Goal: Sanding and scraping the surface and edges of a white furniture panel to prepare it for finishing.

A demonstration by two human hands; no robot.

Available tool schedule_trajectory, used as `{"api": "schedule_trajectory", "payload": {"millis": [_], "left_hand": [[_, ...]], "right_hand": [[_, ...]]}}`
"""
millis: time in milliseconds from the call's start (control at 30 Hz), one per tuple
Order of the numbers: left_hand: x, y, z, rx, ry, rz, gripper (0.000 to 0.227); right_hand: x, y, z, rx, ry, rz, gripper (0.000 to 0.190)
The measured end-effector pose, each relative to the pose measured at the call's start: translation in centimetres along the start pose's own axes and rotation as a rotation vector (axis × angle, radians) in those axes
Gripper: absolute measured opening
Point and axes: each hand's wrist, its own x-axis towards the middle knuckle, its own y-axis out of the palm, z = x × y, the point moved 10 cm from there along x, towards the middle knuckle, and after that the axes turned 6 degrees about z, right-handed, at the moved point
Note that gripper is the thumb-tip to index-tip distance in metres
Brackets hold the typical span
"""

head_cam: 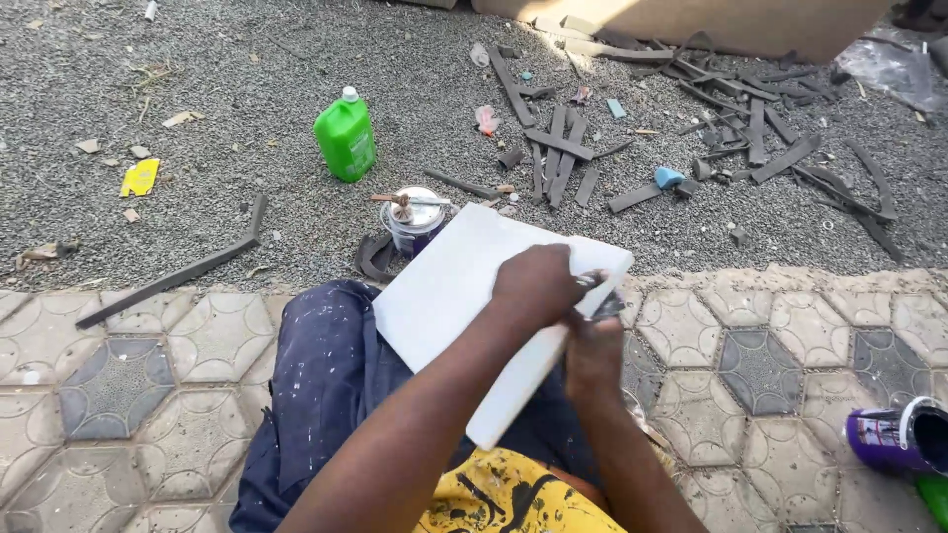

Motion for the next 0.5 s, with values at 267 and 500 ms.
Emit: {"api": "schedule_trajectory", "payload": {"millis": [267,500], "left_hand": [[2.7,-5.3,22.4,-0.093,-0.405,-0.256,0.076],[-0.7,-9.0,26.4,-1.256,-0.155,-0.467,0.053]], "right_hand": [[14.6,-10.7,-7.3,0.311,0.066,0.096,0.056],[16.7,-3.9,-0.6,0.333,0.067,0.379,0.046]]}}
